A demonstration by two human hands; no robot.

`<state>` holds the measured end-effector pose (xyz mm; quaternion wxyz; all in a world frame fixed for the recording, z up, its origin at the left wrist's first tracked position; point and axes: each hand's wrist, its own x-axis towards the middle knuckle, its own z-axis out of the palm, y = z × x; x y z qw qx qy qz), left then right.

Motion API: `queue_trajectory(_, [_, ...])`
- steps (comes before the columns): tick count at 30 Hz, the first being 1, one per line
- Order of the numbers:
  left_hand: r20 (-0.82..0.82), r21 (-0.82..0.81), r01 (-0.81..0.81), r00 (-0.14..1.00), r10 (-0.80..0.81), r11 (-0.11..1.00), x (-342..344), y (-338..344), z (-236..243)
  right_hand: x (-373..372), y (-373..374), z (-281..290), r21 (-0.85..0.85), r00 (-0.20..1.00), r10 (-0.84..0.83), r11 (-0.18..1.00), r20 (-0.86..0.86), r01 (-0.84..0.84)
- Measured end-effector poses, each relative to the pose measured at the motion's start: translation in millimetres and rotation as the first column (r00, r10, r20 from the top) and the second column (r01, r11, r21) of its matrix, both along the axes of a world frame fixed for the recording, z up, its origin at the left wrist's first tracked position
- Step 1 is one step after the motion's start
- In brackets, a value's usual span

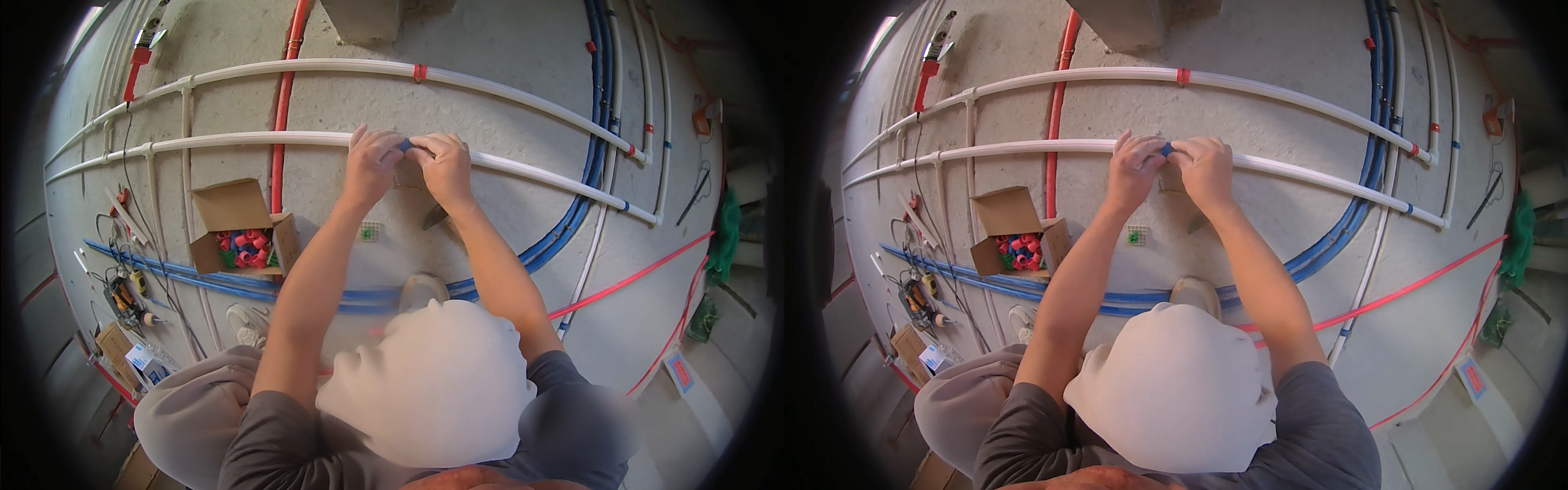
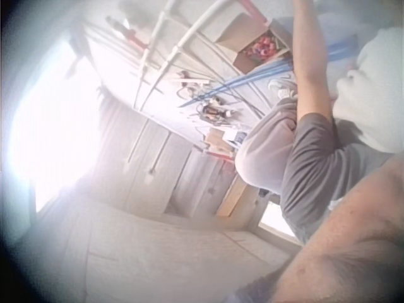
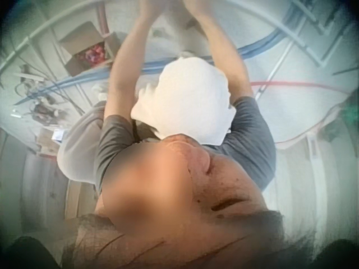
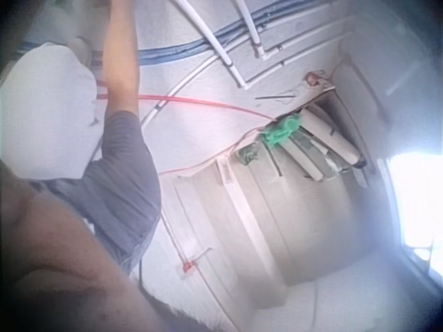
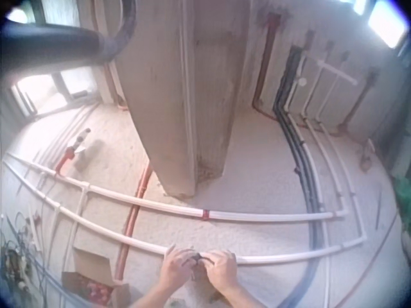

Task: The person positions white PVC pipes on a concrete floor, secures them with plastic clips using a hammer, and uses a power drill to fasten the clips. The person also handles red and blue pipes and various connectors during the process.

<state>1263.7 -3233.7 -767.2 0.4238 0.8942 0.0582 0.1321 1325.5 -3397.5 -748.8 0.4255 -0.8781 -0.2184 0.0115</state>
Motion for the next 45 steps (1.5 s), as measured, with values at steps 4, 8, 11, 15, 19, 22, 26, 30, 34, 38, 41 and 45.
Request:
queue_trajectory(4, [0.022, -0.008, 0.016, 1.000, -0.016, 1.000, 2.4, 2.4, -1.5, 5.2, -2.0, -4.5, 0.055, 0.999, 0.042, 0.998, -0.008, -0.042])
queue_trajectory(8, [0.040, 0.011, 0.025, 0.999, -0.025, 1.000, 1.3, 4.0, -5.7, 5.9, -4.5, -10.8, 0.036, 0.997, 0.074, 0.997, 0.025, -0.075])
queue_trajectory(11, [0.064, 0.043, 0.038, 0.997, -0.041, 0.998, 1.2, 4.4, -9.3, 7.4, -4.4, -15.7, 0.023, 0.991, 0.104, 0.994, 0.086, -0.106])
queue_trajectory(15, [0.048, 0.118, 0.086, 0.995, -0.093, 0.989, 5.0, 5.2, -8.2, 3.6, -2.0, -15.5, -0.123, 0.985, 0.122, 0.987, 0.120, -0.107])
queue_trajectory(19, [-0.117, 0.201, 0.191, 0.978, -0.170, 0.961, 6.7, 2.7, -0.9, 15.6, -11.4, -5.8, -0.120, 0.990, 0.103, 0.989, 0.097, -0.091])
queue_trajectory(22, [-0.170, 0.352, 0.227, 0.970, -0.177, 0.908, 1.9, 1.1, 2.3, 70.2, -36.5, 0.0, 0.084, 0.993, -0.104, 0.990, -0.062, 0.109])
queue_trajectory(26, [-0.149, 0.424, 0.223, 0.973, -0.176, 0.878, -4.3, -0.5, -4.2, 249.8, -124.1, -4.9, -0.082, 0.806, -0.587, 0.802, 0.074, 0.592])
queue_trajectory(30, [-0.138, 0.459, 0.227, 0.973, -0.184, 0.859, -3.0, 2.6, -10.1, 368.1, -196.0, -16.7, -0.421, 0.799, -0.523, 0.679, 0.297, 0.601])
queue_trajectory(34, [-0.161, 0.467, 0.248, 0.968, -0.194, 0.849, -2.6, 3.8, -9.2, 406.1, -225.0, -29.9, -0.689, 0.869, -0.397, 0.541, 0.296, 0.482])
queue_trajectory(38, [-0.166, 0.423, 0.285, 0.957, -0.236, 0.860, -3.4, 5.8, -10.2, 406.1, -235.3, -43.6, -0.765, 0.927, -0.311, 0.538, 0.209, 0.353])
queue_trajectory(41, [-0.164, 0.443, 0.299, 0.954, -0.252, 0.845, -4.4, 9.6, -10.7, 370.6, -218.8, -30.1, -0.603, 0.889, -0.314, 0.654, 0.333, 0.457])
queue_trajectory(45, [-0.179, 0.476, 0.296, 0.955, -0.238, 0.828, -8.2, 7.6, -9.2, 260.0, -131.0, 12.0, -0.066, 0.947, -0.252, 0.961, 0.199, 0.270])
